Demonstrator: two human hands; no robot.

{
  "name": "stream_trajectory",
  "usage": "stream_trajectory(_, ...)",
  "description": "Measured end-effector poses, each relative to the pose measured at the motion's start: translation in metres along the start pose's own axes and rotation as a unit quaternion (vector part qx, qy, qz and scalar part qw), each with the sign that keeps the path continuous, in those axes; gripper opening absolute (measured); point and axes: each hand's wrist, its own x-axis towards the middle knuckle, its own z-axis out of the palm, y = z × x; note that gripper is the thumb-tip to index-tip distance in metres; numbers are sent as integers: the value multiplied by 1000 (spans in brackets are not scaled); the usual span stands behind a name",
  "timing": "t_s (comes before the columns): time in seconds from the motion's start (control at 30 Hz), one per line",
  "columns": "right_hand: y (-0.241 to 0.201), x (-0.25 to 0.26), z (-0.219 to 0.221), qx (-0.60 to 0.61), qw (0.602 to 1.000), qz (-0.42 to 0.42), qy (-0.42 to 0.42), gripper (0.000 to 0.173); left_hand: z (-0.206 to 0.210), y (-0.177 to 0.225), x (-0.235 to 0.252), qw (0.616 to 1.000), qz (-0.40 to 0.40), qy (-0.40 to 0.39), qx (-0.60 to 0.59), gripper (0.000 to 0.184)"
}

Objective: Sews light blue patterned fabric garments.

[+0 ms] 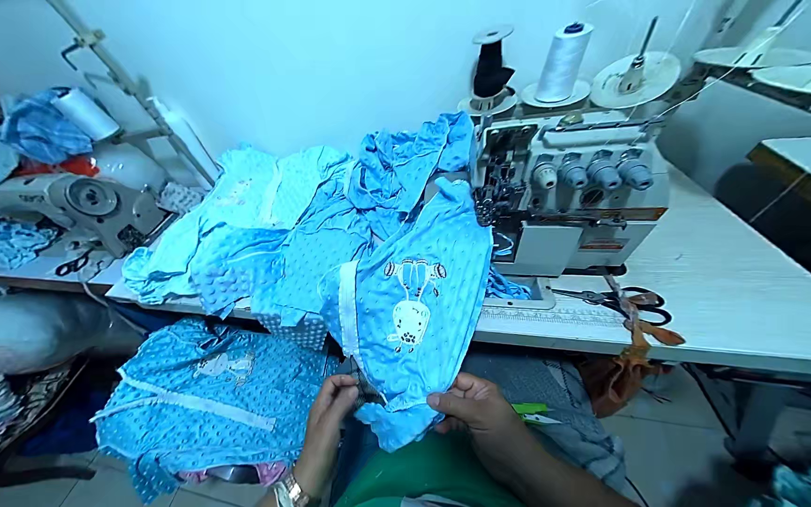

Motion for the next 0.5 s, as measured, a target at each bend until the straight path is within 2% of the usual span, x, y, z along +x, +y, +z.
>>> stream_trajectory(0.03, -2, -2, -1, 16, 1000, -4, -22, 10, 3, 9, 10, 987, -144, -27, -69, 46)
stream_trajectory(0.07, -5, -5, -2, 27, 998, -16, -52, 11, 7, 18, 19, 953, -255, -62, -150, 62)
stream_trajectory(0.1, -7, -8, -3, 36, 995, -34, -87, 12, 12, 23, 24, 922, -298, -93, -229, 71)
stream_trajectory(0.13, -9, -11, -4, 43, 991, -54, -118, 13, 18, 28, 28, 909, -282, -105, -287, 71)
stream_trajectory(0.17, -12, -14, -4, 41, 986, -76, -139, 13, 24, 35, 33, 908, -230, -105, -335, 65)
stream_trajectory(0.23, -19, -23, -7, -7, 985, -104, -139, 12, 31, 58, 49, 908, -128, -51, -396, 39)
stream_trajectory(0.3, -21, -30, -10, -79, 988, -89, -98, 9, 27, 83, 60, 922, -92, 32, -374, 25)
stream_trajectory(0.33, -19, -30, -12, -99, 990, -66, -76, 8, 22, 90, 61, 933, -72, 49, -349, 21)
stream_trajectory(0.43, -8, -18, -19, -89, 995, 22, -30, 6, 16, 98, 43, 972, 4, 53, -230, 28)
stream_trajectory(0.5, -8, -10, -25, -58, 997, 47, -24, 6, 16, 93, 32, 974, 26, 59, -218, 37)
